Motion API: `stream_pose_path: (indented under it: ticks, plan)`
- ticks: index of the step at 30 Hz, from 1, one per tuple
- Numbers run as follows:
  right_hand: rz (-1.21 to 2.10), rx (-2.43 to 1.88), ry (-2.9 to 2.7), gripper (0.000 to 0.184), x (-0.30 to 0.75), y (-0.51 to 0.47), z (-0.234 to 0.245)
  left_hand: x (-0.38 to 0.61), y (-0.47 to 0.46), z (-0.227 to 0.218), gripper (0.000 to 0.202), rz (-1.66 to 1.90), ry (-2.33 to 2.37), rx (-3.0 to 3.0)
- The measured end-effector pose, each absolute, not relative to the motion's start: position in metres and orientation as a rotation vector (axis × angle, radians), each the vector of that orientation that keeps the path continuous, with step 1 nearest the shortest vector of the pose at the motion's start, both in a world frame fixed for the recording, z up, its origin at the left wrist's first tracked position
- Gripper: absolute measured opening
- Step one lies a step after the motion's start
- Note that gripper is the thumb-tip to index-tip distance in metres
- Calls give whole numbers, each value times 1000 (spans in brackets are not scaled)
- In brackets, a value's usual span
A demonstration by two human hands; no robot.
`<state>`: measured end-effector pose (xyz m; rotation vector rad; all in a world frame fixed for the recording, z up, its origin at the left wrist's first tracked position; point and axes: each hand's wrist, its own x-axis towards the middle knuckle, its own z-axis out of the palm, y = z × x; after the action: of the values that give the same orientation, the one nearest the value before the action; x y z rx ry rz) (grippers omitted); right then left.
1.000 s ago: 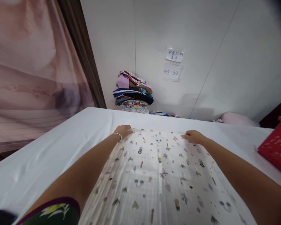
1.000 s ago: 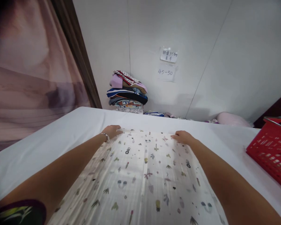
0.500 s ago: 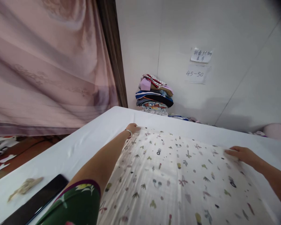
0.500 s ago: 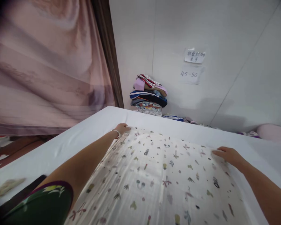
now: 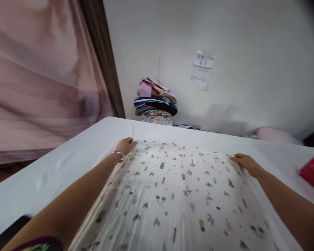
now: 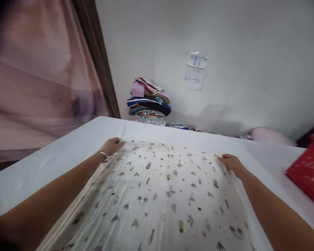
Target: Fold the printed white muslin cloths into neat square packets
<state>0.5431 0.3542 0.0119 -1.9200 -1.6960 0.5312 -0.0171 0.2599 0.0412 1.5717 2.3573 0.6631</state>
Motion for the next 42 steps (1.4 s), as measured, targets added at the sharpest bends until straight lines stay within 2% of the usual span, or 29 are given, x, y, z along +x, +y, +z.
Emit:
stream_pose_path:
  ticks: [3,7,12,16,20,27,35,38,42]
  plan:
    - [650,-1833,-1570,32,528,345,22,-28,265,36,33,425,2457,1563]
    - [694,-1616,-1593,30,510,327,41,-6,272,42,34,531,2480,1876]
    - [655,-1424,-1662,28,479,285,65,105,257,64,26,895,1804,2053]
    - [624,-1384,-1741,22,450,252,74,215,235,70,25,965,1280,1627]
    - [597,-1291,-1845,16,430,230,71,279,220,62,33,1033,1000,1035]
    - [924,-1217,-1688,22,423,208,58,289,203,50,33,1174,1016,825]
    - [1012,-1234,-1542,27,420,204,49,283,192,55,30,1129,1179,943]
    - [921,-1245,-1482,28,420,203,53,283,189,60,29,1124,1252,1066]
    - [594,-1131,-1702,22,419,196,60,286,187,68,26,1122,1256,1079]
